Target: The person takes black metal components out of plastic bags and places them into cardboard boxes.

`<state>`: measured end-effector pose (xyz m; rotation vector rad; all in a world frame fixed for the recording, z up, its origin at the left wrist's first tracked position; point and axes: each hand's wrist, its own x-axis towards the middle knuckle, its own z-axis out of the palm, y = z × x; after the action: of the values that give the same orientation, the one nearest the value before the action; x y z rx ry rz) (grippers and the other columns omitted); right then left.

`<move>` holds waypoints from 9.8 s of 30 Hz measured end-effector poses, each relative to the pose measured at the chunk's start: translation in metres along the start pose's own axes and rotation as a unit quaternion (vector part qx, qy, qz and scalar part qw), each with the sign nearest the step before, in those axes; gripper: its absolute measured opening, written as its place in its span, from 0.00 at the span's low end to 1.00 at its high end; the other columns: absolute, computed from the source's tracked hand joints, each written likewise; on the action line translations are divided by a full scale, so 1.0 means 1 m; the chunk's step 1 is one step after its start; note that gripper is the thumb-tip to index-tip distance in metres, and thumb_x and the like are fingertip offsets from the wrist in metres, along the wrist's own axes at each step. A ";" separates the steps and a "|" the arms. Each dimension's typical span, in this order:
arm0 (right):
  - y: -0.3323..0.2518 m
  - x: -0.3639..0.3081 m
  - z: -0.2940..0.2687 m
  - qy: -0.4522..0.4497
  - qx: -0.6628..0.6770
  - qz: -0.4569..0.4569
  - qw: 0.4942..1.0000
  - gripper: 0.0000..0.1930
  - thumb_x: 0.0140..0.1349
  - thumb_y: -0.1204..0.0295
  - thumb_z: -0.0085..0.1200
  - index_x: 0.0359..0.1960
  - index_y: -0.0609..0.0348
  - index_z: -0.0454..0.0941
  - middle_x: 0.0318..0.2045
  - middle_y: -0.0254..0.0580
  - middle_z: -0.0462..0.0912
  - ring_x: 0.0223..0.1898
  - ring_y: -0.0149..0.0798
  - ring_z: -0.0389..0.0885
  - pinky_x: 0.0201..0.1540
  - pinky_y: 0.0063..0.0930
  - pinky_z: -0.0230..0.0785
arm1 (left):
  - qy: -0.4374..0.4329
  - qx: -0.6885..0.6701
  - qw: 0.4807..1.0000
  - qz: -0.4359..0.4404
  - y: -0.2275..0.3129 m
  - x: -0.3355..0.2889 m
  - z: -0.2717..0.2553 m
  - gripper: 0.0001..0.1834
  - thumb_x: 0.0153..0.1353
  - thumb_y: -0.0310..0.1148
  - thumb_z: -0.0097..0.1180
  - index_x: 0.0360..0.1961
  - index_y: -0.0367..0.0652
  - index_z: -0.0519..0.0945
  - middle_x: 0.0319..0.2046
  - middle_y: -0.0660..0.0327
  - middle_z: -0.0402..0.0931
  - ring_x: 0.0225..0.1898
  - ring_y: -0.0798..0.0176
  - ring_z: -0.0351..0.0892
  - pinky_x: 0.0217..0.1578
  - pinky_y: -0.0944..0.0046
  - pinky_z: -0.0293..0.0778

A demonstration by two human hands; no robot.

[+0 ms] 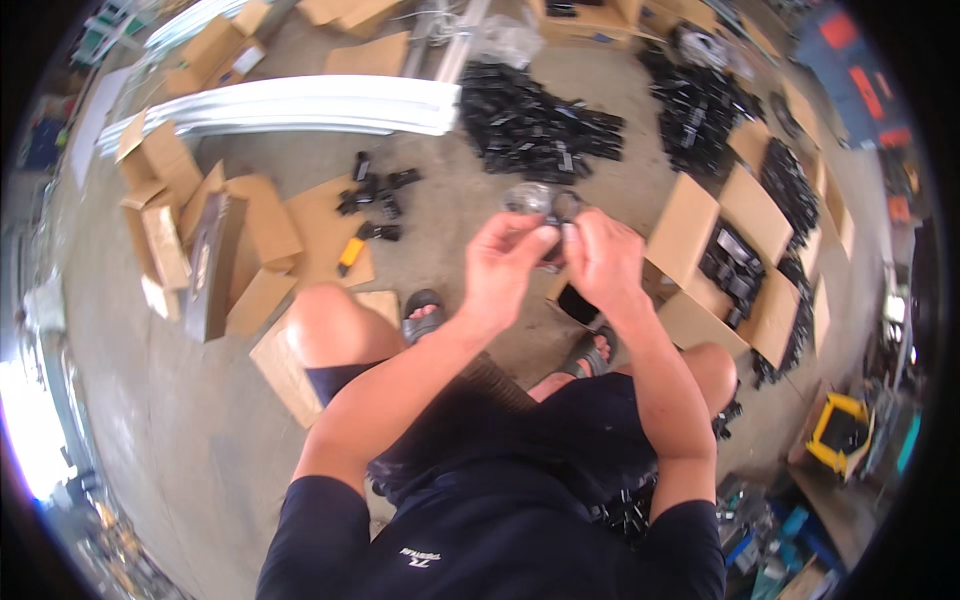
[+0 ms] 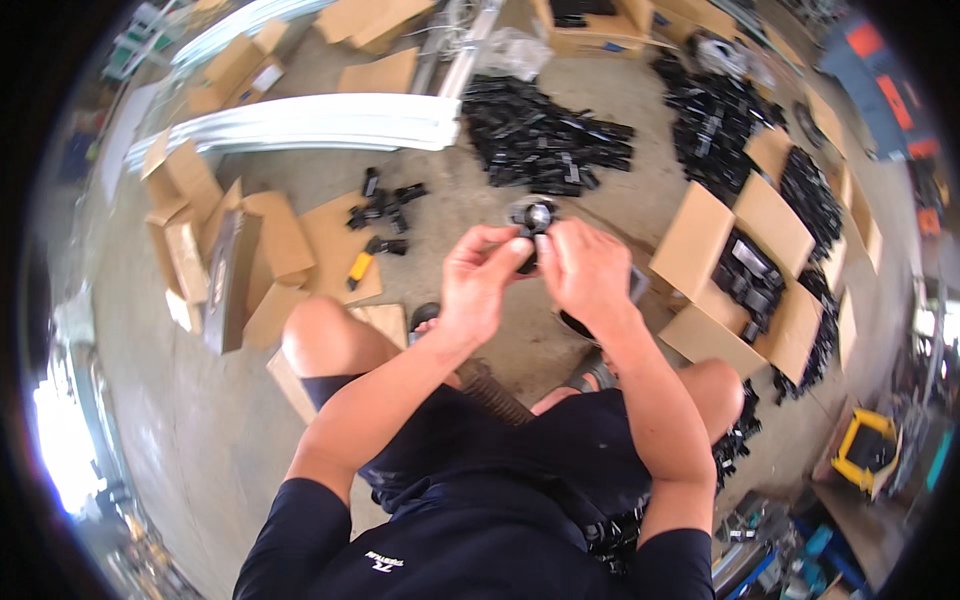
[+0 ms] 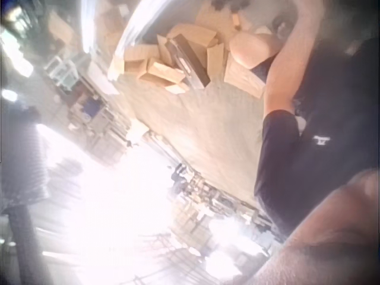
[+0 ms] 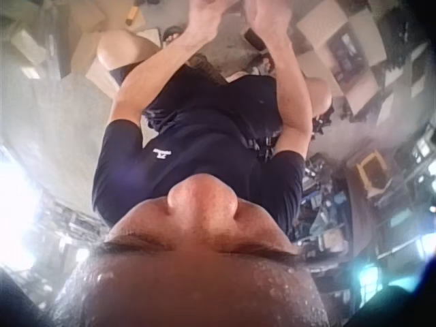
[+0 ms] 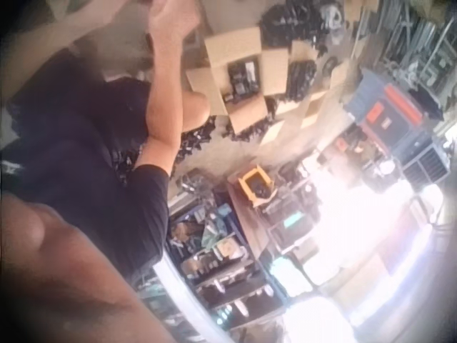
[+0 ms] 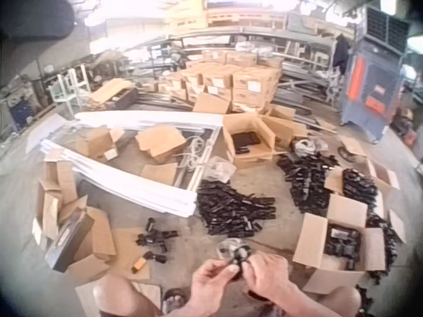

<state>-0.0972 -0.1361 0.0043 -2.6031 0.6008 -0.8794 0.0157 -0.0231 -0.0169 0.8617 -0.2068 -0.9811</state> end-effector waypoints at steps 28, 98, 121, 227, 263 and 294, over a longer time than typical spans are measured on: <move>0.006 -0.016 0.023 -0.007 0.017 0.012 1.000 0.12 0.74 0.72 0.48 0.29 0.61 0.73 0.19 0.49 0.76 0.20 0.54 0.78 0.24 0.43 0.68 | -0.053 -0.005 0.998 -0.044 -0.001 0.005 -0.015 0.07 0.68 0.22 0.62 0.45 0.34 0.79 0.40 0.55 0.85 0.39 0.65 0.86 0.42 0.63 0.86; 0.002 -0.021 -0.051 -0.070 0.231 0.162 0.957 0.14 0.74 0.70 0.47 0.54 0.62 0.81 0.31 0.41 0.84 0.26 0.31 0.80 0.30 0.29 0.72 | -0.224 -0.023 0.958 -0.178 -0.003 -0.002 0.012 0.18 0.75 0.37 0.54 0.63 0.47 0.77 0.54 0.65 0.82 0.56 0.62 0.81 0.54 0.49 0.83; -0.007 -0.044 0.004 -0.033 0.677 0.422 0.602 0.15 0.74 0.67 0.56 0.57 0.62 0.77 0.42 0.41 0.87 0.35 0.34 0.86 0.34 0.28 0.79 | -0.051 0.068 0.988 -0.126 0.006 -0.006 -0.019 0.11 0.75 0.35 0.56 0.51 0.41 0.80 0.44 0.61 0.82 0.47 0.65 0.83 0.52 0.56 0.83; -0.015 -0.029 -0.041 -0.039 0.480 0.306 0.821 0.16 0.69 0.74 0.62 0.55 0.69 0.80 0.41 0.36 0.78 0.35 0.27 0.81 0.36 0.22 0.79 | -0.178 0.323 0.929 -0.023 0.011 -0.024 -0.003 0.31 0.64 0.20 0.65 0.68 0.42 0.71 0.54 0.54 0.83 0.55 0.64 0.82 0.57 0.62 0.78; 0.151 -0.195 0.153 -0.345 -0.184 0.317 0.864 0.13 0.64 0.73 0.51 0.46 0.63 0.83 0.47 0.52 0.84 0.53 0.53 0.82 0.53 0.41 0.80 | -0.122 0.547 0.809 0.174 0.012 0.006 -0.012 0.47 0.58 0.23 0.71 0.76 0.45 0.60 0.45 0.50 0.88 0.46 0.57 0.89 0.48 0.62 0.82; 0.160 -0.180 0.136 -0.227 -0.056 0.351 0.907 0.09 0.60 0.68 0.59 0.34 0.63 0.81 0.34 0.62 0.86 0.40 0.64 0.85 0.46 0.52 0.78 | -0.190 0.650 0.684 0.273 0.025 0.005 -0.020 0.49 0.59 0.29 0.67 0.79 0.44 0.54 0.30 0.54 0.79 0.33 0.48 0.81 0.33 0.53 0.79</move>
<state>-0.1860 -0.1632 -0.2565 -2.2645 1.3364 -0.0089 0.0447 -0.0092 -0.0136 1.7160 -1.5806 -0.2793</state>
